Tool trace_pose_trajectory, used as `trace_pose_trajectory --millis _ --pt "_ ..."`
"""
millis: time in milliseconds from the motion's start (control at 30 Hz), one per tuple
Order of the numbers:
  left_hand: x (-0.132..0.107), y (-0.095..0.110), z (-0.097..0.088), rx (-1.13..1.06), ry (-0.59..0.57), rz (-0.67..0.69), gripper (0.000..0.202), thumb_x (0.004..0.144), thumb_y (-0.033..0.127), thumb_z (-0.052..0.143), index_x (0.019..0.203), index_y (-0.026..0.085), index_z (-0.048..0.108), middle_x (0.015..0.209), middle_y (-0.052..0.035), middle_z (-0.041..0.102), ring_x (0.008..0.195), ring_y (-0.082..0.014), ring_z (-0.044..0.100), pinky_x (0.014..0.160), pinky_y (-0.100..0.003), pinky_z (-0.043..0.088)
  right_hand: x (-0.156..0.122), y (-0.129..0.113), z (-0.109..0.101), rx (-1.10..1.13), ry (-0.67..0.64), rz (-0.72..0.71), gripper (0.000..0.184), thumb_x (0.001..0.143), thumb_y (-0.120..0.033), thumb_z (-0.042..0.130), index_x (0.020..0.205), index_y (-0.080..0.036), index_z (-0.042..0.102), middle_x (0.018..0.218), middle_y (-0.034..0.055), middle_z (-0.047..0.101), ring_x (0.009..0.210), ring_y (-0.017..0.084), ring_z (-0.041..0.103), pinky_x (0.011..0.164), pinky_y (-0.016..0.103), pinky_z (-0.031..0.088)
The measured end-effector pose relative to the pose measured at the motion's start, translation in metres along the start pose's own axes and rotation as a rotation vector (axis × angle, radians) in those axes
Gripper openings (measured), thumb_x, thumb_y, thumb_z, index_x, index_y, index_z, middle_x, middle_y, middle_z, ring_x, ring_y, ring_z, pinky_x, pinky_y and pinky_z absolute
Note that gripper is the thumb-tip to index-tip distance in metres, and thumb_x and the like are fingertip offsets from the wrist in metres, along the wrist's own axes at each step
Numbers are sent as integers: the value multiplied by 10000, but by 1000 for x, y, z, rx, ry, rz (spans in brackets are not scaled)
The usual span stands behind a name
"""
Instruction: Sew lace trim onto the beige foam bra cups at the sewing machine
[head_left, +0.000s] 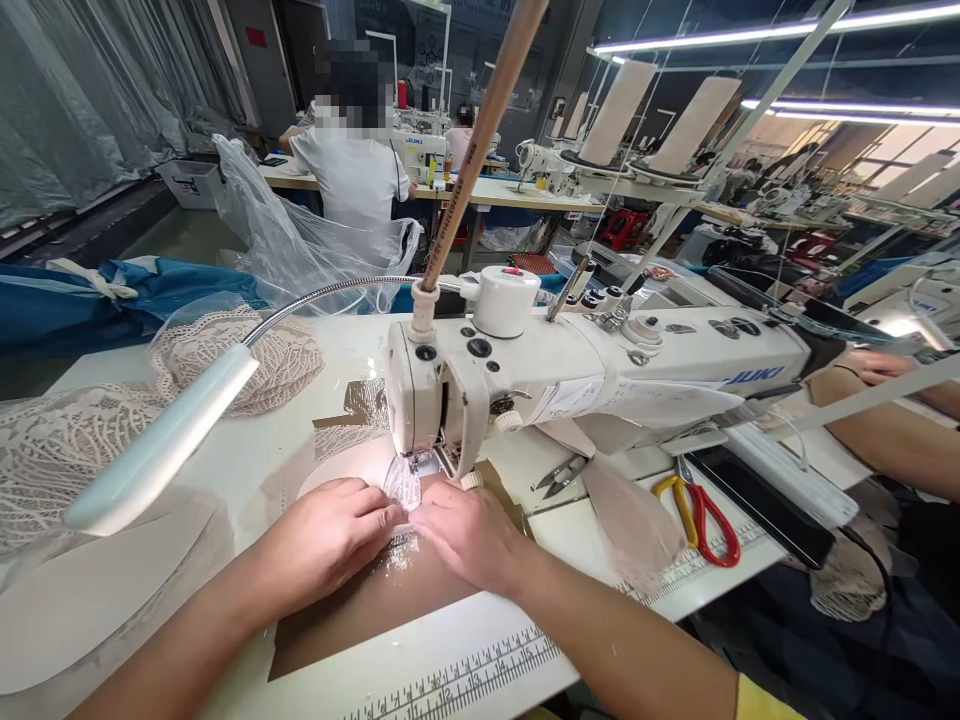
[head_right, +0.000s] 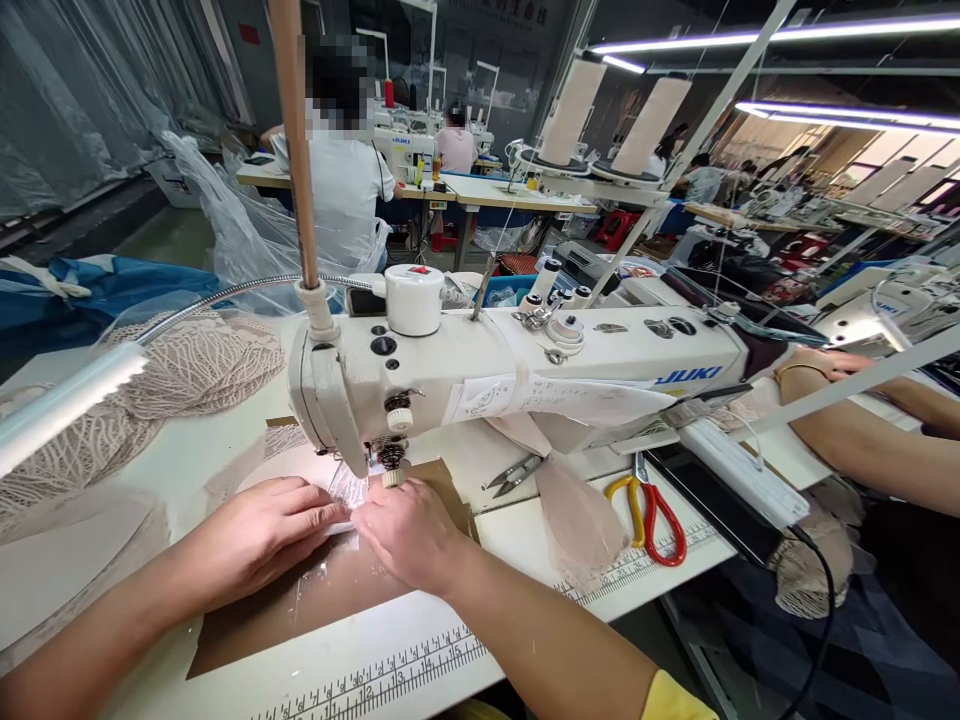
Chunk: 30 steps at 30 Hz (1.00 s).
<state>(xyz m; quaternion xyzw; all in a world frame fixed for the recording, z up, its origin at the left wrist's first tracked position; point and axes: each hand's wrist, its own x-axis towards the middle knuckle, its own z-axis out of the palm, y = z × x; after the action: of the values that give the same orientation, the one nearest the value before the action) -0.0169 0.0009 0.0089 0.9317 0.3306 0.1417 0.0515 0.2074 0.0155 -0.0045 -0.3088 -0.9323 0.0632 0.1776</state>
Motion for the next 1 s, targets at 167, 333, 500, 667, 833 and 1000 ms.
trace_pose_trajectory --millis 167,333,500,667,833,1000 --pt "3 6 1 -44 -50 -7 260 982 220 404 1000 196 662 794 -60 604 711 -200 530 651 -335 406 -11 2 -2 67 -59 -122 166 871 -145 521 919 -206 668 783 8 604 733 153 504 630 273 332" --pt "2 7 -3 -80 -86 -35 266 976 229 403 1035 197 660 782 -56 582 719 -208 512 670 -349 407 -11 2 -5 89 -43 -16 195 891 -167 491 984 -196 660 772 10 599 698 150 486 614 280 313" --pt "3 7 -5 -171 -91 -48 258 964 276 433 1125 203 620 1053 -100 618 886 -231 558 790 -372 442 -8 0 -6 -30 -95 42 191 839 -128 521 978 -190 636 785 14 581 673 155 445 599 293 282" --pt "8 8 4 -120 -57 -165 301 987 252 369 1188 185 583 1243 -103 602 921 -235 549 794 -373 460 -9 -2 -5 -94 -118 29 160 798 -118 552 930 -186 610 818 22 594 720 167 460 623 312 280" --pt "12 9 13 -57 -23 -157 296 979 228 401 1188 162 600 1189 -121 632 854 -228 543 750 -367 459 -10 -5 -3 -155 -67 26 180 850 -99 498 953 -192 613 787 30 592 720 178 464 627 330 269" --pt "16 8 15 2 30 -166 290 969 229 408 1148 161 625 1069 -132 658 816 -238 535 712 -373 448 -5 -5 3 -220 -27 68 179 849 -74 486 906 -166 628 761 43 599 716 183 494 621 336 275"
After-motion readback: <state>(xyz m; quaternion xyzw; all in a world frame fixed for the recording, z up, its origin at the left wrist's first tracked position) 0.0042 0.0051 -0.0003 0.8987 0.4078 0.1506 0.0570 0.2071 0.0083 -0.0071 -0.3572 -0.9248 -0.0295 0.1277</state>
